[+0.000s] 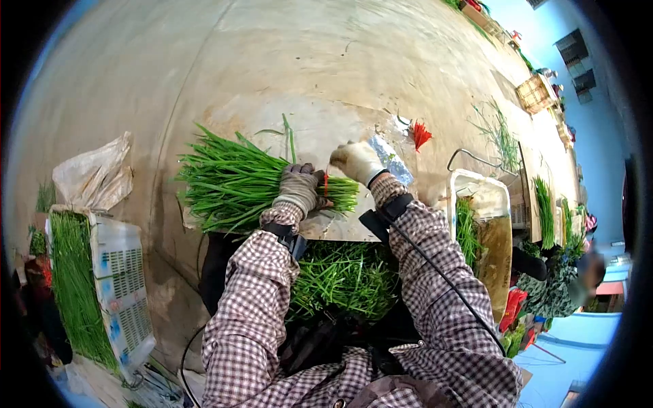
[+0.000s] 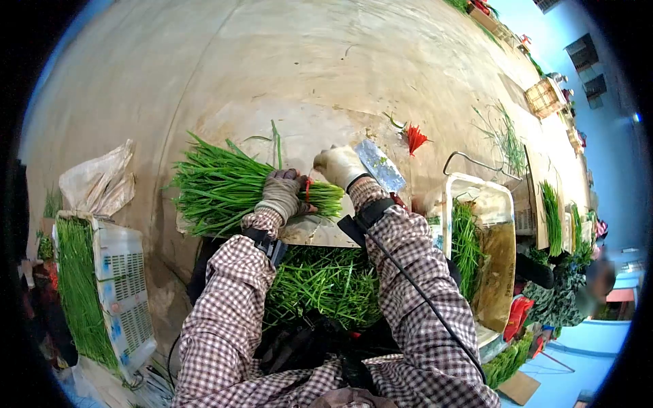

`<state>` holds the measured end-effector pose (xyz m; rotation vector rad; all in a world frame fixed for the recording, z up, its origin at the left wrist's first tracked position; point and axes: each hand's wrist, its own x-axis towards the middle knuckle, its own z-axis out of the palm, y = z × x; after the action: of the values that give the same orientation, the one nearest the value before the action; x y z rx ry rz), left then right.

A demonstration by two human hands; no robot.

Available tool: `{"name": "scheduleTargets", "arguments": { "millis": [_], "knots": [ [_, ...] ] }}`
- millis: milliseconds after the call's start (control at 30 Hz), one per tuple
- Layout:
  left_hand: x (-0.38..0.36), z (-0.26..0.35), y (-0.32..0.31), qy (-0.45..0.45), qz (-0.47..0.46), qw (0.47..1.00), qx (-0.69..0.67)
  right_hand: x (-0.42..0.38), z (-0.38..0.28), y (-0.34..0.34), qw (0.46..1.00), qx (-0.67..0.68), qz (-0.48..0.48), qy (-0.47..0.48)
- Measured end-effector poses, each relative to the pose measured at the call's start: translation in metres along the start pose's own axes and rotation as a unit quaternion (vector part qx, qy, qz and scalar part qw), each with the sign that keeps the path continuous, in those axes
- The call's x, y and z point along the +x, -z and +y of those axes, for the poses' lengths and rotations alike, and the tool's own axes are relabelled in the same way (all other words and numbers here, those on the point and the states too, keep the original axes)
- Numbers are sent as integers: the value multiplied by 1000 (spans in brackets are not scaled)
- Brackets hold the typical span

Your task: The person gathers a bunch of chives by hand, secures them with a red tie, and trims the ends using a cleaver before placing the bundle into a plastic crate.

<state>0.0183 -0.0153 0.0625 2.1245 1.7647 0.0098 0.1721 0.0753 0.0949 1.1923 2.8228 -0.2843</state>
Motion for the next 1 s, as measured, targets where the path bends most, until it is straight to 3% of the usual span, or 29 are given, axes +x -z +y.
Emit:
{"name": "scheduleTargets", "arguments": {
  "millis": [33, 67, 133, 167, 233, 267, 367, 400, 467, 533, 600, 633, 667, 733, 800, 900, 933, 1000],
  "knots": [
    [-1, 1, 5, 6, -20, 1000, -12, 4, 1, 4, 999, -24, 16, -43],
    [-1, 0, 3, 2, -23, 1000, -8, -1, 7, 11, 992, -5, 121, -25],
    [1, -4, -1, -12, -7, 1000, -24, -8, 1, 16, 980, 16, 201, -1],
    [2, 0, 9, -2, -71, 997, 4, -13, -9, 16, 973, 93, 211, -17],
    [3, -4, 8, -30, -78, 996, 31, -22, -24, 5, 937, 299, 172, -49],
    [5, -8, 5, -54, -86, 993, 55, -30, -40, 7, 861, 480, 130, -105],
    [10, -6, -2, -41, -112, 984, 129, -43, -62, -11, 692, 696, 131, -137],
    [10, -3, -4, -29, -114, 977, 180, -49, -72, -21, 696, 684, 159, -153],
    [2, 2, 13, -22, -118, 983, 136, -72, -98, -33, 757, 608, 193, -138],
    [8, -1, -5, -19, -76, 983, 167, -98, -129, -55, 732, 637, 182, -159],
    [9, 0, -9, -20, -58, 981, 183, -121, -151, -71, 543, 783, 153, -260],
    [7, 1, -6, -15, -63, 982, 178, -129, -155, -87, 491, 813, 157, -271],
    [7, 2, -5, -10, -67, 982, 174, -130, -155, -96, 489, 813, 157, -273],
    [8, 1, -9, -22, -38, 981, 187, -130, -153, -114, 544, 780, 145, -272],
    [10, 4, 4, -13, -101, 985, 138, -122, -145, -138, 571, 768, 141, -254],
    [19, 6, 14, -3, -113, 984, 139, -122, -140, -157, 674, 688, 77, -259],
    [18, 7, 15, 3, -122, 983, 137, -128, -139, -154, 672, 689, 75, -260],
    [19, 8, 21, 4, -129, 982, 137, -136, -131, -144, 620, 736, 25, -271]
  ]
}}
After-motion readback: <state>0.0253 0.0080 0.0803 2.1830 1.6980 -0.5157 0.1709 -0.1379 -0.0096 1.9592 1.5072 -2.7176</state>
